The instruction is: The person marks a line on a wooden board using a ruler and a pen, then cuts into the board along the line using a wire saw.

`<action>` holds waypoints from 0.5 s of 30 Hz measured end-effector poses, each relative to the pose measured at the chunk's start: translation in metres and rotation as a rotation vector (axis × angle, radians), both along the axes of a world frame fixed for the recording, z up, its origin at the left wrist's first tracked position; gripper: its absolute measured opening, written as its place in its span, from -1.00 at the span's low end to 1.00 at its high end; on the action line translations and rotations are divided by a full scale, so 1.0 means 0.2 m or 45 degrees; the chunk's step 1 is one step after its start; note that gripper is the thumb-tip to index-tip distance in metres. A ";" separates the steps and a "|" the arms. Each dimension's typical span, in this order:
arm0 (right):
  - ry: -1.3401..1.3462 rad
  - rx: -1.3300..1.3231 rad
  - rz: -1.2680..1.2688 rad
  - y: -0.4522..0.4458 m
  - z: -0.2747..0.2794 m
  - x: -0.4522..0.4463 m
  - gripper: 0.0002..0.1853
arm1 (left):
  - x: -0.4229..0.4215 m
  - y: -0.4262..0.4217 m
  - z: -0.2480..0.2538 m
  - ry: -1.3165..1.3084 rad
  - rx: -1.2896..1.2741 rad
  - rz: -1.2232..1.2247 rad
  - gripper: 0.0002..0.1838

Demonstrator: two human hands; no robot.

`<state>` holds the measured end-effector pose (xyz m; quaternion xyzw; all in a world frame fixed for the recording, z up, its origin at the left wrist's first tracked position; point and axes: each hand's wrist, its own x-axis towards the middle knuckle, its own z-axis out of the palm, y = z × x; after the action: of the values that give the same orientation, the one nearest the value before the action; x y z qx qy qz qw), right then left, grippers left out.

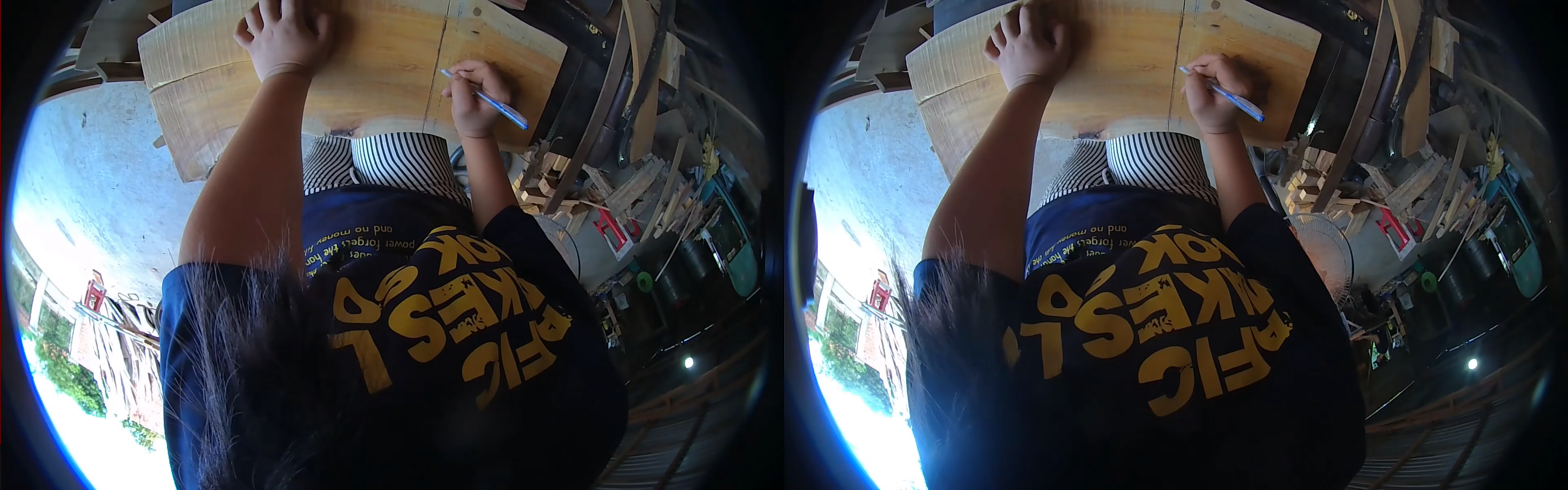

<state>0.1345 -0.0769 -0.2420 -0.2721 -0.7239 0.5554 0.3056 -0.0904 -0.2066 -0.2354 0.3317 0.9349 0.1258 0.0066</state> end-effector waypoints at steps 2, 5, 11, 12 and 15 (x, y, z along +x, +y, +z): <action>-0.010 -0.002 -0.042 -0.01 0.00 -0.01 -0.91 | 0.00 0.00 0.00 0.001 -0.012 0.000 -0.40; -0.015 0.049 -0.024 0.01 0.01 0.00 -0.92 | 0.00 0.00 0.00 -0.015 0.023 -0.020 -0.41; -0.021 0.016 0.010 -0.01 0.01 -0.02 -0.92 | 0.00 0.00 0.01 0.005 0.016 -0.014 -0.42; 0.005 -0.005 -0.039 -0.01 0.02 -0.04 -0.93 | 0.00 0.00 0.01 -0.006 0.021 -0.011 -0.43; -0.054 0.030 0.036 0.02 0.01 0.00 -0.94 | 0.00 0.01 0.02 -0.021 0.025 -0.010 -0.43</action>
<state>0.1345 -0.0729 -0.2403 -0.2700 -0.7403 0.5454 0.2856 -0.0897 -0.2055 -0.2315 0.3344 0.9322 0.1377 0.0114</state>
